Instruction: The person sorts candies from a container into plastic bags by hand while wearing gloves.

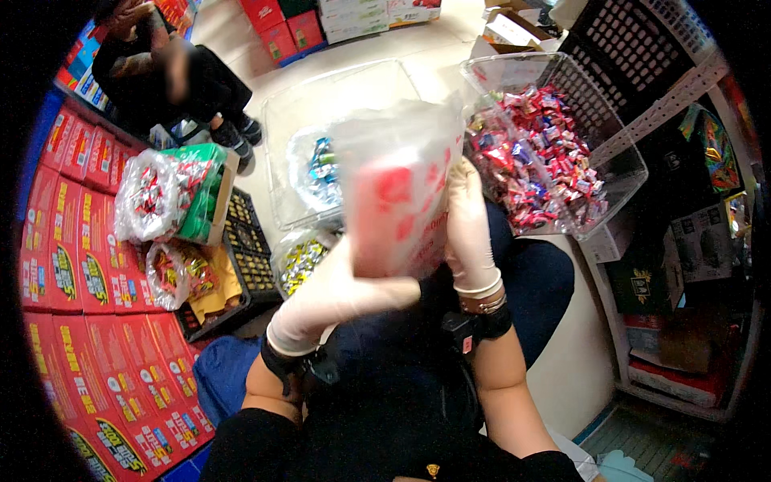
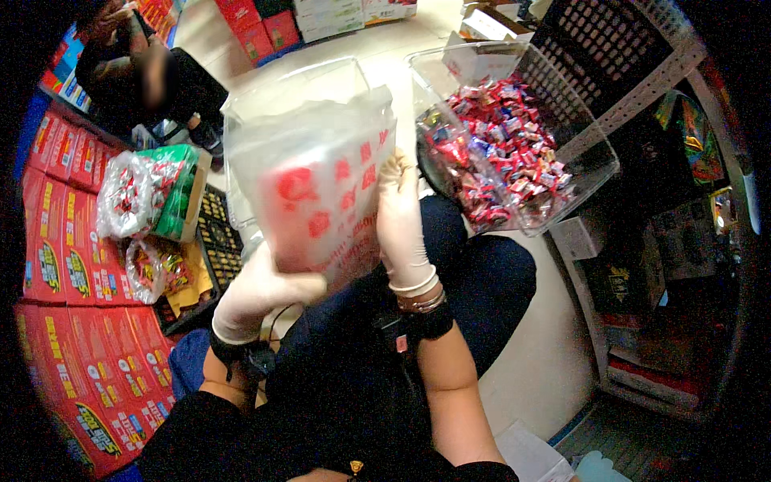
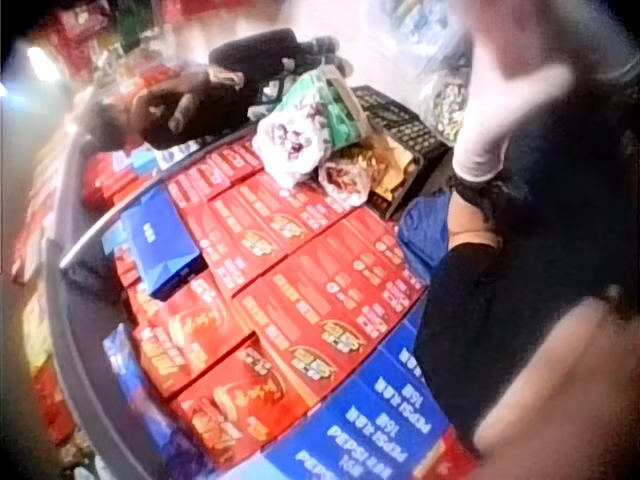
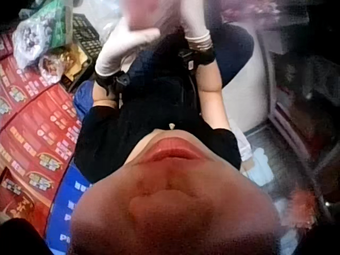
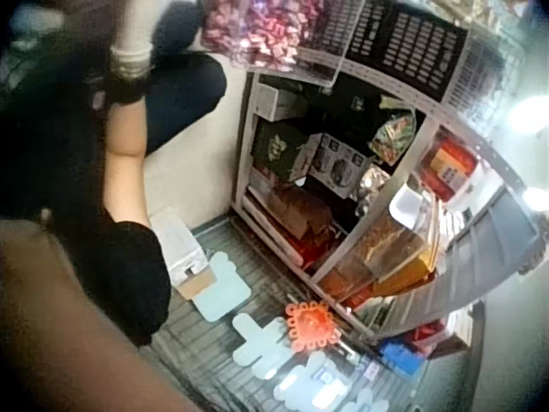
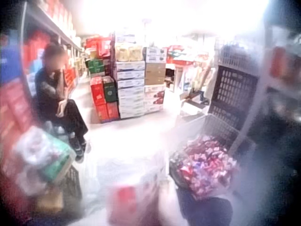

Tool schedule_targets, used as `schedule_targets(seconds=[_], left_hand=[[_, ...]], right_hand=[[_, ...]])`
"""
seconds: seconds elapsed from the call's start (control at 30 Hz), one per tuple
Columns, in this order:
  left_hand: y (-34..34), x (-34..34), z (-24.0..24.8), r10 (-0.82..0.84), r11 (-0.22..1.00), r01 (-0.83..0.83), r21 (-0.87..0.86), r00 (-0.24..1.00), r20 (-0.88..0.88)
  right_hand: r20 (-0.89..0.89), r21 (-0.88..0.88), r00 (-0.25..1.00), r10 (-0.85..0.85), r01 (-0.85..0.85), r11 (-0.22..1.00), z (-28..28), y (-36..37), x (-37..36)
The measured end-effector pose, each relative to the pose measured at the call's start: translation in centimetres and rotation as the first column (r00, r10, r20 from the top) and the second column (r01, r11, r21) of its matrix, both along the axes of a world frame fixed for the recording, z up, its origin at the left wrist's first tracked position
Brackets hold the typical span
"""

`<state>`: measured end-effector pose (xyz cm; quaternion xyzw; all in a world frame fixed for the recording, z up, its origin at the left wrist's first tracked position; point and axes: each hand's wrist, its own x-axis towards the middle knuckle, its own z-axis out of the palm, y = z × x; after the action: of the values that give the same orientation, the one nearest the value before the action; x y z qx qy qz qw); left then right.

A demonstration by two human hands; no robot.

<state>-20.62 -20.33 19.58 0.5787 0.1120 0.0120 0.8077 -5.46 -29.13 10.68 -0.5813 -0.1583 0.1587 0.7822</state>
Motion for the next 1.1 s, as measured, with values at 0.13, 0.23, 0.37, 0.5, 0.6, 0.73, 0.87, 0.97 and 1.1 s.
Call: schedule_targets(seconds=[0.13, 0.23, 0.37, 0.5, 0.6, 0.73, 0.87, 0.97, 1.1], left_hand=[[2.5, -0.7, -3.7, 0.38, 0.924, -0.382, 0.005, 0.917, -0.122], [3.7, -0.9, -4.8, 0.48, 0.876, -0.481, -0.044, 0.877, -0.018], [3.9, -1.7, -5.0, 0.582, 0.783, -0.577, 0.233, 0.811, 0.052], [3.7, -2.5, -4.1, 0.548, 0.777, -0.6, 0.188, 0.793, 0.268], [3.9, -3.4, -3.1, 0.253, 0.413, -0.645, 0.643, 0.759, 0.6], [4.6, -2.3, -1.6, 0.05, -0.11, -0.796, 0.595, 0.593, 0.804], [4.5, -2.0, -1.3, -0.006, -0.287, -0.745, 0.602, 0.63, 0.777], [4.1, -2.3, -1.9, 0.007, -0.329, -0.702, 0.632, 0.667, 0.745], [3.7, -1.9, -2.3, 0.019, -0.307, -0.679, 0.667, 0.696, 0.718]], right_hand=[[-0.259, 0.104, 0.951, 0.17, -0.148, 0.984, 1.8, -0.2, -0.7], [-0.281, 0.116, 0.935, 0.216, -0.19, 0.975, 2.1, -0.3, -0.4], [0.143, -0.047, 0.988, 0.053, -0.047, 0.998, 3.8, -0.8, -0.8], [0.708, -0.007, 0.704, -0.054, 0.083, 0.996, 7.9, -2.5, -1.7], [0.866, -0.055, 0.499, 0.025, 0.047, 0.997, 10.5, -4.0, -2.9], [0.816, -0.014, 0.577, 0.009, 0.004, 1.0, 10.8, -4.7, -3.4], [0.8, -0.275, 0.596, 0.063, 0.272, 0.922, 10.1, -4.9, -3.2], [0.703, -0.271, 0.708, 0.072, 0.172, 0.947, 9.0, -4.9, -3.2], [0.533, -0.301, 0.832, 0.152, 0.018, 0.954, 7.4, -5.2, -2.1]])
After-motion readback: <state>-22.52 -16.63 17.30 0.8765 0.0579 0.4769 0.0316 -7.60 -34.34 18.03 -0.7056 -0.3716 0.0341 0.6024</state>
